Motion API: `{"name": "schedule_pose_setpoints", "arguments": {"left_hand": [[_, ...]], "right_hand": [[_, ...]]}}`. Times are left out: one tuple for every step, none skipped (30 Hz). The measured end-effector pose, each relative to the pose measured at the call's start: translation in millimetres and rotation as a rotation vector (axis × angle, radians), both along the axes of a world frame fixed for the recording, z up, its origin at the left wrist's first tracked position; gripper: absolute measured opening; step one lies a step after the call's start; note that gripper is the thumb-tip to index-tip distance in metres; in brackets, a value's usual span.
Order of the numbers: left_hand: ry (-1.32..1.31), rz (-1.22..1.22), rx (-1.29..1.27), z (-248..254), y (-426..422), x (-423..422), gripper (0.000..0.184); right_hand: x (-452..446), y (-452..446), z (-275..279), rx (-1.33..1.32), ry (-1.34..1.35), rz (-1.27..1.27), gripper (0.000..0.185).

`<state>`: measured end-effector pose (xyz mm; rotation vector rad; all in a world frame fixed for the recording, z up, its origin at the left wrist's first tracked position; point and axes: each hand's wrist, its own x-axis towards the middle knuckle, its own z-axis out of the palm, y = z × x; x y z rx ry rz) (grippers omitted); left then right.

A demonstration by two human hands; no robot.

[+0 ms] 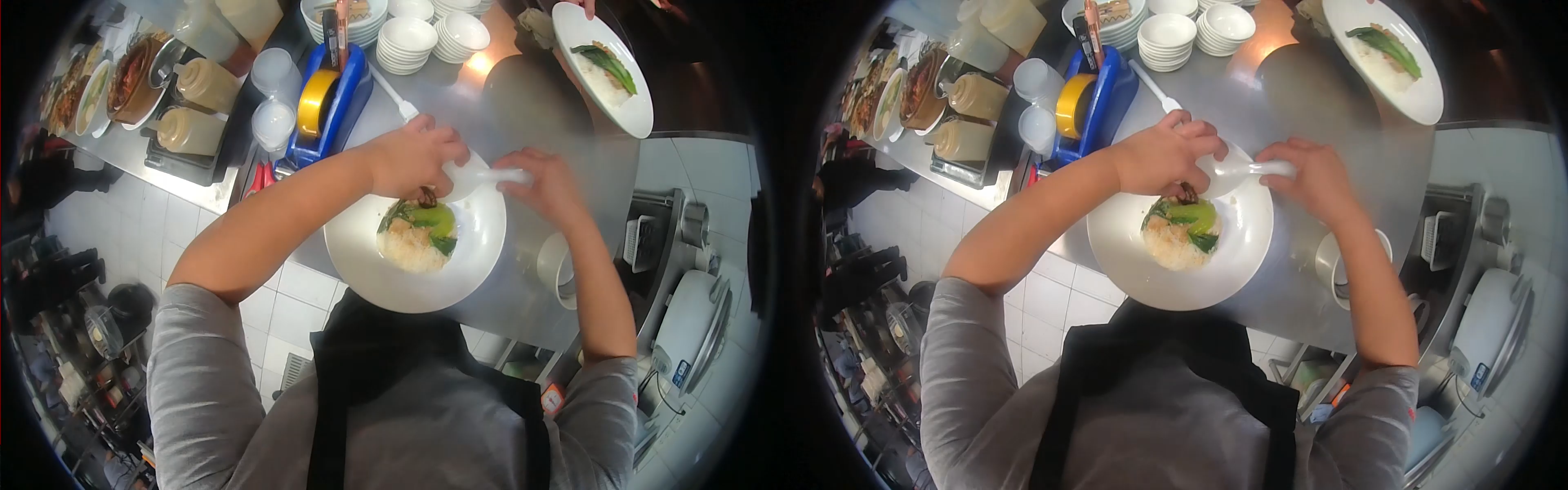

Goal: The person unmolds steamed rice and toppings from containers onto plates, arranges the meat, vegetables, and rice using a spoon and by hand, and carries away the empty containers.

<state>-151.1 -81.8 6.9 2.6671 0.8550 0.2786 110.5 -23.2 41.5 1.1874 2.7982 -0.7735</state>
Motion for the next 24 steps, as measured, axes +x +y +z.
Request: {"name": "schedule_pose_setpoints", "arguments": {"left_hand": [[0.020, -0.019, 0.007, -0.5, 2.1, 0.4, 0.020], [0.001, -0.026, 0.029, -2.1, 3.8, -1.2, 0.016], [0.003, -0.014, 0.033, -1.9, 6.0, -2.7, 0.016], [0.005, -0.004, 0.034, -2.1, 7.6, -4.0, 0.015], [0.006, 0.005, 0.033, -2.6, 8.7, -4.9, 0.015], [-0.004, 0.014, 0.042, -2.5, 9.1, -5.5, 0.014], [-0.016, 0.023, 0.049, -2.8, 8.3, -5.7, 0.014], [-0.029, 0.031, 0.055, -3.3, 7.3, -5.7, 0.014], [-0.027, 0.040, 0.045, -4.2, 5.7, -6.6, 0.013], [-0.026, 0.047, 0.032, -5.6, 3.0, -8.4, 0.013], [-0.026, 0.055, 0.020, -6.7, 0.2, -10.0, 0.012], [-0.030, 0.068, 0.028, -7.0, -2.1, -11.0, 0.012], [-0.035, 0.082, 0.037, -6.8, -4.7, -11.6, 0.012], [-0.040, 0.096, 0.047, -6.2, -7.5, -11.7, 0.012], [-0.040, 0.111, 0.057, -5.4, -10.2, -11.5, 0.012], [-0.039, 0.126, 0.071, -4.5, -11.9, -11.8, 0.012], [-0.035, 0.142, 0.086, -3.7, -13.1, -11.9, 0.012], [-0.042, 0.152, 0.088, -3.2, -13.6, -11.8, 0.012], [-0.048, 0.162, 0.090, -3.5, -13.9, -11.9, 0.012], [-0.054, 0.173, 0.091, -4.0, -13.9, -12.5, 0.013], [-0.045, 0.179, 0.089, -4.4, -14.0, -12.4, 0.013], [-0.037, 0.184, 0.086, -4.7, -13.2, -11.7, 0.014], [-0.030, 0.190, 0.083, -5.3, -12.8, -11.1, 0.014], [-0.028, 0.196, 0.083, -6.8, -11.8, -11.0, 0.014]], "right_hand": [[-0.2, -1.9, -3.5, -0.011, 0.010, -0.027, 0.027], [-1.7, -1.4, -4.3, -0.024, 0.022, -0.052, 0.027], [-3.3, 0.4, -2.8, 0.024, 0.023, -0.023, 0.028], [-4.5, 1.2, -1.9, 0.068, 0.023, 0.004, 0.030], [-4.7, 1.4, -0.9, 0.110, 0.022, 0.029, 0.031], [-3.8, 2.1, 4.6, 0.189, 0.005, 0.059, 0.031], [-1.1, 3.2, 15.4, 0.265, -0.013, 0.088, 0.030], [2.6, 4.0, 26.9, 0.340, -0.033, 0.117, 0.030], [9.4, 3.9, 40.3, 0.334, -0.091, 0.087, 0.029], [18.4, 2.5, 54.3, 0.325, -0.151, 0.055, 0.027], [25.0, -0.6, 61.5, 0.317, -0.211, 0.024, 0.026], [29.0, -5.4, 62.9, 0.223, -0.176, -0.015, 0.028], [32.3, -10.3, 64.1, 0.130, -0.141, -0.053, 0.029], [34.1, -13.1, 64.5, 0.037, -0.106, -0.090, 0.030], [34.6, -13.2, 56.4, 0.006, -0.049, -0.068, 0.031], [34.3, -11.4, 40.4, -0.022, 0.011, -0.045, 0.031], [32.6, -8.2, 29.0, -0.049, 0.072, -0.022, 0.032], [25.8, -5.9, 24.6, -0.264, 0.091, -0.104, 0.032], [14.7, -4.8, 20.9, -0.480, 0.111, -0.184, 0.031], [5.6, -1.8, 17.1, -0.697, 0.130, -0.264, 0.031], [-0.5, 4.1, 12.8, -0.682, 0.080, -0.243, 0.031], [-6.3, 12.1, 8.7, -0.667, 0.031, -0.223, 0.031], [-10.1, 18.3, 5.9, -0.652, -0.020, -0.203, 0.030], [-12.6, 22.8, 5.7, -0.666, -0.013, -0.195, 0.030]]}}
